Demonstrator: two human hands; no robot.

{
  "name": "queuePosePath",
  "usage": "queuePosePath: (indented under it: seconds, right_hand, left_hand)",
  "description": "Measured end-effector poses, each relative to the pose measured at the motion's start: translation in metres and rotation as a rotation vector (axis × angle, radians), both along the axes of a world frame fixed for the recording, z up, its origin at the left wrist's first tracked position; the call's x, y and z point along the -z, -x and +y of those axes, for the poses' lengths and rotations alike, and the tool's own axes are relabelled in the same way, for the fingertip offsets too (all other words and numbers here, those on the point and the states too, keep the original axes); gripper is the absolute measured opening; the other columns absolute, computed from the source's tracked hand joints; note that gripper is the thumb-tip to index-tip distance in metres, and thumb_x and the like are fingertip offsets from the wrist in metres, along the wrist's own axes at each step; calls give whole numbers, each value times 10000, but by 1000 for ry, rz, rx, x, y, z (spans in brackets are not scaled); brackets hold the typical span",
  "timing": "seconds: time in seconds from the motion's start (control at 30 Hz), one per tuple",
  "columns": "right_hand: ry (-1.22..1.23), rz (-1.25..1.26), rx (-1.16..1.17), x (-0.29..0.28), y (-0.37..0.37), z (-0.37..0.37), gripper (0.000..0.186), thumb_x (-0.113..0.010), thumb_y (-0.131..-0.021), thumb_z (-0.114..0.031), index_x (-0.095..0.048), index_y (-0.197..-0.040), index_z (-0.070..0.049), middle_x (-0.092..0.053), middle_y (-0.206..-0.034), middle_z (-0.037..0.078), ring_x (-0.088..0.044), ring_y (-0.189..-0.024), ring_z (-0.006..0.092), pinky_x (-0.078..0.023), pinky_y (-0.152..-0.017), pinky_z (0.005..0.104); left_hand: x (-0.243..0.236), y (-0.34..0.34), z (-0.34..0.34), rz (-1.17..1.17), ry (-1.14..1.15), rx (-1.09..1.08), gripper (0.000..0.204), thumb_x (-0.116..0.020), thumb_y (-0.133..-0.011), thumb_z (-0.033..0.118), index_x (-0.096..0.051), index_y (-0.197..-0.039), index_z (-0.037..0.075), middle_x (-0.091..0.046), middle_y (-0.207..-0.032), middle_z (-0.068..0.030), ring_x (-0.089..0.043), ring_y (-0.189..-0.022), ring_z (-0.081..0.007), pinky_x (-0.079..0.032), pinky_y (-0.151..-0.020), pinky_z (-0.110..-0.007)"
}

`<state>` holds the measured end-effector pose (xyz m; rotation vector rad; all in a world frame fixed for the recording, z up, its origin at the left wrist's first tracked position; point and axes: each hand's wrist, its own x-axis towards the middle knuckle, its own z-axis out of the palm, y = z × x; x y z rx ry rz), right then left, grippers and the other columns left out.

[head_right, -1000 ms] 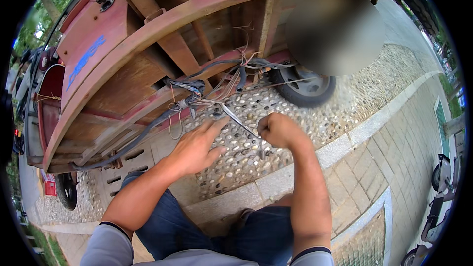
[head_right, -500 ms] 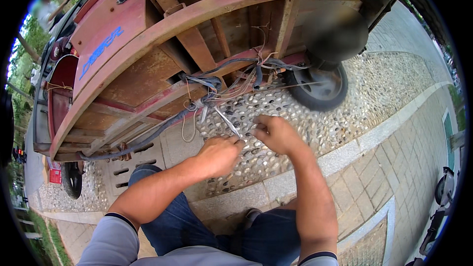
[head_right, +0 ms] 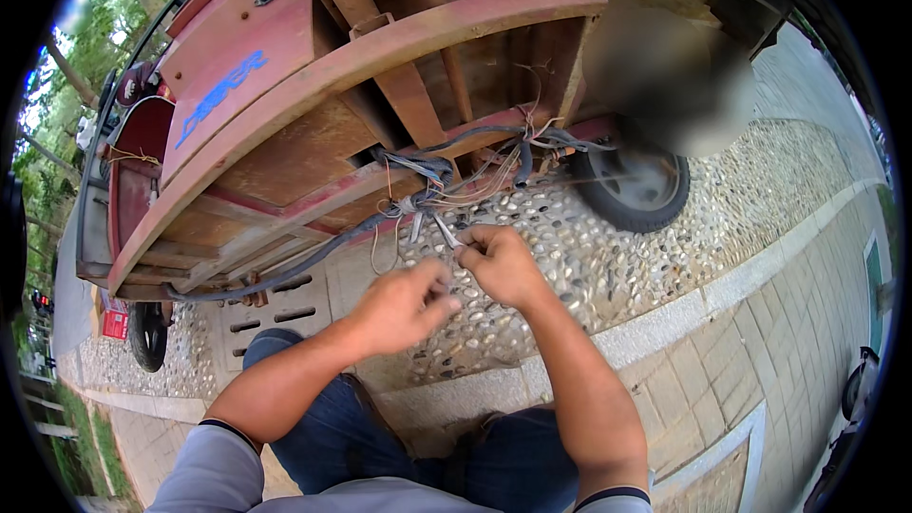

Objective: The person kneels beside a red three-wheeled utility vehicle and repairs its electrical system. They strip the insulation from wires using pliers, twist the exposed ends together, and secure the connections with electrical tape. The person also uses a knife to cut through the wire insulation and organizes the bundle of wires under the vehicle's body.

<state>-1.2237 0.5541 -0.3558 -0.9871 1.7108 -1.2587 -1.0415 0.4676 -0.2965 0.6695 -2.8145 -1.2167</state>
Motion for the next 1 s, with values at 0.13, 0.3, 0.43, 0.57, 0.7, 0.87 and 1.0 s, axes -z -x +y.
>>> queuePosePath:
  seconds: [0.13, 0.3, 0.43, 0.57, 0.7, 0.87, 1.0]
  right_hand:
    - [124, 196, -69, -9, -5, -9, 144, -708, -872, -111, -748, -964, -7, -682, -856, 120, -656, -810, 234, -521, -758, 374]
    - [161, 660, -97, -31, -21, -17, 145, -731, -841, -110, -741, -950, -14, -648, -894, 126, -658, -859, 309, -520, -774, 404]
    - [23, 996, -54, -45, -27, -12, 132, -723, -792, -116, -723, -887, -23, -659, -915, 162, -669, -882, 375, -538, -786, 471]
    - [-277, 1186, 31, -42, -14, -4, 110, -670, -812, -146, -714, -816, -45, -688, -892, 183, -705, -821, 384, -568, -735, 488]
    - [-506, 1302, 180, -63, 2, 6, 99, -673, -824, -163, -694, -820, -66, -697, -803, 173, -695, -706, 419, -548, -663, 532]
    - [-395, 1415, 238, -94, -13, 14, 138, -676, -843, -161, -699, -939, -65, -688, -803, 121, -704, -723, 332, -553, -629, 444]
    - [250, 1542, 44, -120, -43, -3, 170, -683, -777, -106, -678, -941, -63, -656, -857, 68, -649, -746, 260, -522, -634, 390]
  left_hand:
    - [37, -12, -32, -37, -103, -105, 338, -722, -915, 201, -605, -1137, -25, -698, -967, -162, -675, -861, -243, -540, -797, -369]
    - [107, 3, -43, -38, -280, -294, 444, -707, -891, 172, -565, -1247, -52, -669, -1140, -229, -672, -1040, -314, -526, -877, -410]
    - [123, 28, -58, 294, -473, -641, 458, -661, -879, 21, -529, -1314, -32, -639, -1213, -161, -664, -990, -222, -532, -836, -353]
    - [117, 42, -52, 568, -551, -766, 350, -656, -873, -9, -603, -1219, -8, -653, -1166, -122, -638, -907, -173, -519, -784, -337]
    - [113, 56, -53, 683, -478, -791, 329, -669, -874, -4, -617, -1198, 3, -673, -1118, -100, -628, -865, -152, -513, -758, -336]
    - [117, 62, -47, 627, -515, -820, 298, -673, -876, -4, -632, -1171, 0, -699, -1009, -69, -631, -797, -151, -509, -757, -335]
    - [140, 52, -56, 476, -305, -814, 225, -690, -907, 138, -677, -1074, -12, -726, -980, -167, -686, -835, -271, -525, -781, -393]
